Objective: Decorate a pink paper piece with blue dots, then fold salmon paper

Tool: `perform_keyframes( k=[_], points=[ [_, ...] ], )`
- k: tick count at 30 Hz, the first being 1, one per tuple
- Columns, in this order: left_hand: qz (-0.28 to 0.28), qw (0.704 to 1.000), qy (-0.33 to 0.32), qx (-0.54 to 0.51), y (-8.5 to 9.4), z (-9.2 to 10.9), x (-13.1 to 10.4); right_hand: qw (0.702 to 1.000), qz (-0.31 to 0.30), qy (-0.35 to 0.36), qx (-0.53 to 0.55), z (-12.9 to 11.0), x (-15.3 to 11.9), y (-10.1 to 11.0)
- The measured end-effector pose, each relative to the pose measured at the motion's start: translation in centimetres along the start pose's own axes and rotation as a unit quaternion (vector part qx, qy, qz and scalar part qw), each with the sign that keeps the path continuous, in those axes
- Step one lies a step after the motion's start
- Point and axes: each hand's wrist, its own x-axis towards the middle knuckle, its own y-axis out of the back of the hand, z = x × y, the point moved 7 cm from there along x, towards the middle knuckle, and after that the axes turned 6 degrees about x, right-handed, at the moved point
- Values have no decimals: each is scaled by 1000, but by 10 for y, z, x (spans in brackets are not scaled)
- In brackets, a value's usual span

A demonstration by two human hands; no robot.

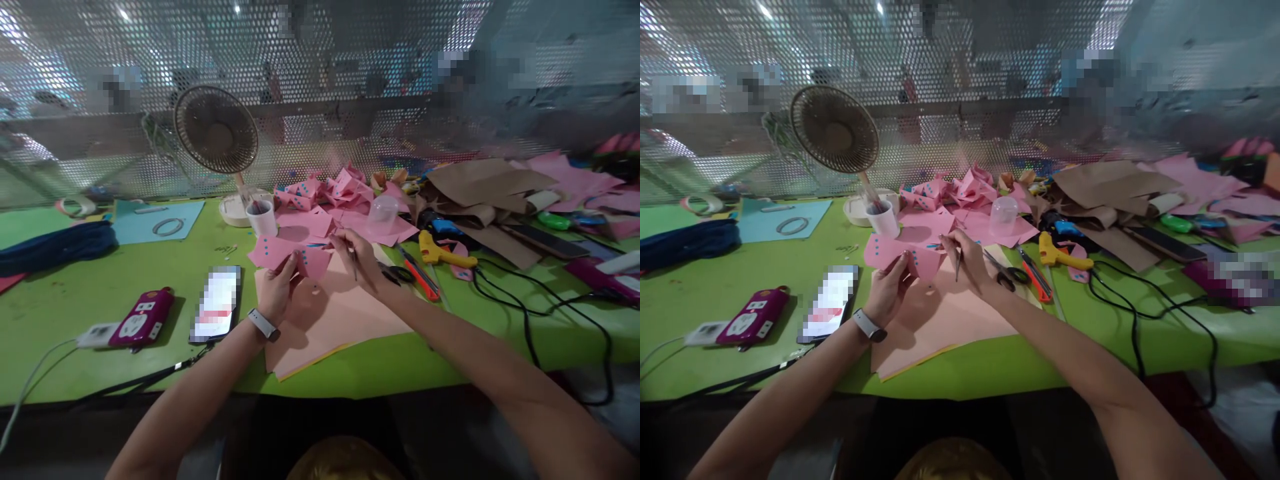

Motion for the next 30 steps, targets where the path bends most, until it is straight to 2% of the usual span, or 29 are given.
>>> perform_keyframes(
  k=[6,10,14,16,22,30],
  points=[
    [-20,1000,-2,20,0,-1,-2,998,-54,-22,13,9,-6,-17],
    [-59,997,17,41,-5,-1,-5,999,-47,-11,3,2,-9,-20],
    [-44,995,21,89,-3,-1,-5,999,-43,-16,6,0,-11,-21],
    [-44,992,5,116,-1,-2,-3,999,-43,-20,6,2,-13,-23],
    [-54,974,-95,200,1,5,3,999,-50,-10,17,2,-17,-29],
    [-80,989,-54,112,-9,6,-7,998,-41,-31,39,5,-17,-24]
  ],
)
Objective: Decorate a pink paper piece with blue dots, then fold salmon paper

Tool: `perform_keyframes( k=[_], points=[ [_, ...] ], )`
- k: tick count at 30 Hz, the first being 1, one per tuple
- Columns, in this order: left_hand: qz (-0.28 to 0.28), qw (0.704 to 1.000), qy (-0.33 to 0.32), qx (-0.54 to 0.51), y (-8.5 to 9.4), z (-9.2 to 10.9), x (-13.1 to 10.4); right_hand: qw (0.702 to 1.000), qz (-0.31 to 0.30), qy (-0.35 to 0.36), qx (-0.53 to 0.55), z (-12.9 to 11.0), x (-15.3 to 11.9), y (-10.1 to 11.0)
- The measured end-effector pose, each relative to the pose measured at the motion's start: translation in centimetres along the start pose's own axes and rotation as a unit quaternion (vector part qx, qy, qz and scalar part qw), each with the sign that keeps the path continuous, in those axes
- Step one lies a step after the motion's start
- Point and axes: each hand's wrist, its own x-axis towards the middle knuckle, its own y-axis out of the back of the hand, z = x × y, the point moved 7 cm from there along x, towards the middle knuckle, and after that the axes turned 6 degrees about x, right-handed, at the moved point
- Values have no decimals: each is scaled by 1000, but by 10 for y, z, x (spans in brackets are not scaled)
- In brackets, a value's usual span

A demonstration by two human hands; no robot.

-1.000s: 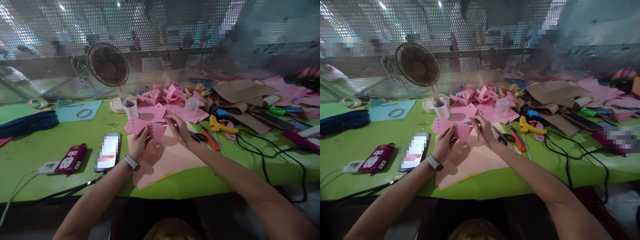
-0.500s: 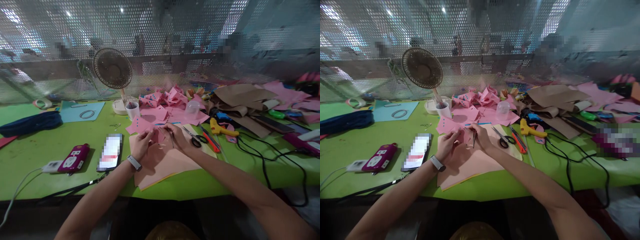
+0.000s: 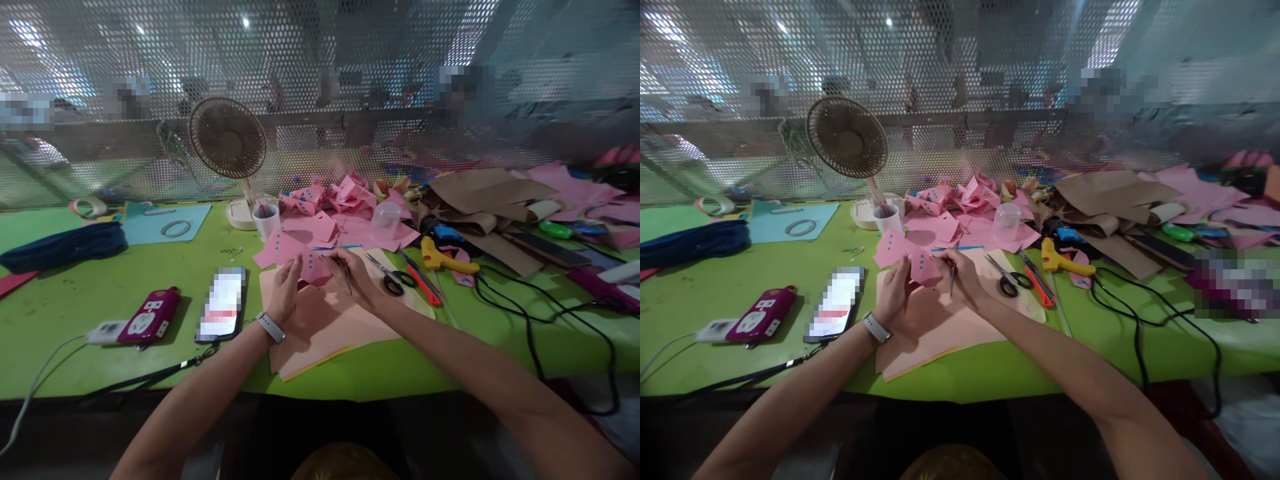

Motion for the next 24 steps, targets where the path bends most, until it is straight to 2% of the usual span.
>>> perform_keyframes(
  k=[7,10,12,14,17,21,24],
  points=[
    [25,997,-60,32,6,1,6,999,-27,3,20,5,-9,-13],
    [52,995,-82,37,11,4,6,999,-30,1,34,1,-9,-11],
    [47,997,-62,31,9,3,5,999,-19,-13,37,-1,-7,-4],
    [16,999,-28,15,4,1,4,1000,-3,-18,24,-4,-2,6],
    [-6,999,5,-52,2,2,5,1000,2,0,3,-9,8,25],
    [69,982,53,-168,21,3,15,999,-30,17,-12,-17,16,48],
    [83,983,61,-153,27,6,21,997,-70,18,-21,-21,17,56]
  ],
)
